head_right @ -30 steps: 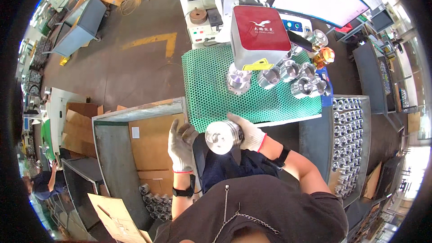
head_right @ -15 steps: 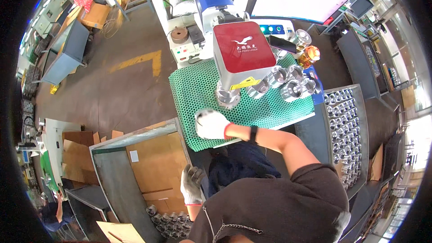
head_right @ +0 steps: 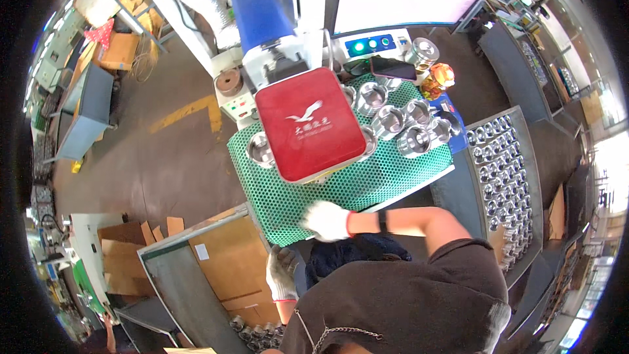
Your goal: Laser marking metal pistons and organizing them in a storage bin using cardboard dividers.
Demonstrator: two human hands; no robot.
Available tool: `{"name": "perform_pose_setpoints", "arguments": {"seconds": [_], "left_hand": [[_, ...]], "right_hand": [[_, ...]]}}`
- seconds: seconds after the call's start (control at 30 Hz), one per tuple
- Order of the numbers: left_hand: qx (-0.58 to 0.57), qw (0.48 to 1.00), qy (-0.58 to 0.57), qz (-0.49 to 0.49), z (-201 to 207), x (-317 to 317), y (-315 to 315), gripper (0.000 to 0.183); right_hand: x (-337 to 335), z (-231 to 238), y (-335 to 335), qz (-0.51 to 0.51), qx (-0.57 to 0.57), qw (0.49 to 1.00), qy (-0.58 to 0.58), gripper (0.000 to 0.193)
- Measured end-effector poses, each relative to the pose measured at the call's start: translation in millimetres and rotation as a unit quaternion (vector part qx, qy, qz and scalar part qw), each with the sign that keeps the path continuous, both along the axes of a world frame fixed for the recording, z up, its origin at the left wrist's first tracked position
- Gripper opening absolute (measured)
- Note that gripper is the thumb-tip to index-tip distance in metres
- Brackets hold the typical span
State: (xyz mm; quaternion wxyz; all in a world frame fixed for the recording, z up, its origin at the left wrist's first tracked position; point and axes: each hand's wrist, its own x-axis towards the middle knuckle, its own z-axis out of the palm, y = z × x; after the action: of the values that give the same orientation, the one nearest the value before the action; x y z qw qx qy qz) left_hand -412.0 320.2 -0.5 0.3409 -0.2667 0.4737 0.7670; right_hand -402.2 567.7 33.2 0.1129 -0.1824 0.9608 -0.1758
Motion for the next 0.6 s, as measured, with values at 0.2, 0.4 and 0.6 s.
{"name": "perform_pose_setpoints", "arguments": {"seconds": [0.2, 0.4, 0.6], "left_hand": [[-0.011, 0.99, 0.065, -0.121, 10.7, -30.2, 51.7, 0.039], [-0.011, 0.966, 0.102, -0.236, 9.1, -28.9, 62.9, 0.039], [-0.111, 0.98, 0.077, -0.144, -33.0, 15.4, -57.3, 0.042]], "right_hand": [[42.5, 30.9, 141.4, -0.275, 0.058, 0.944, 0.175, 0.023], [35.0, -11.3, 174.2, -0.201, 0.218, 0.947, 0.126, 0.031], [58.4, -9.6, 110.1, -0.284, 0.237, 0.925, 0.091, 0.023]]}}
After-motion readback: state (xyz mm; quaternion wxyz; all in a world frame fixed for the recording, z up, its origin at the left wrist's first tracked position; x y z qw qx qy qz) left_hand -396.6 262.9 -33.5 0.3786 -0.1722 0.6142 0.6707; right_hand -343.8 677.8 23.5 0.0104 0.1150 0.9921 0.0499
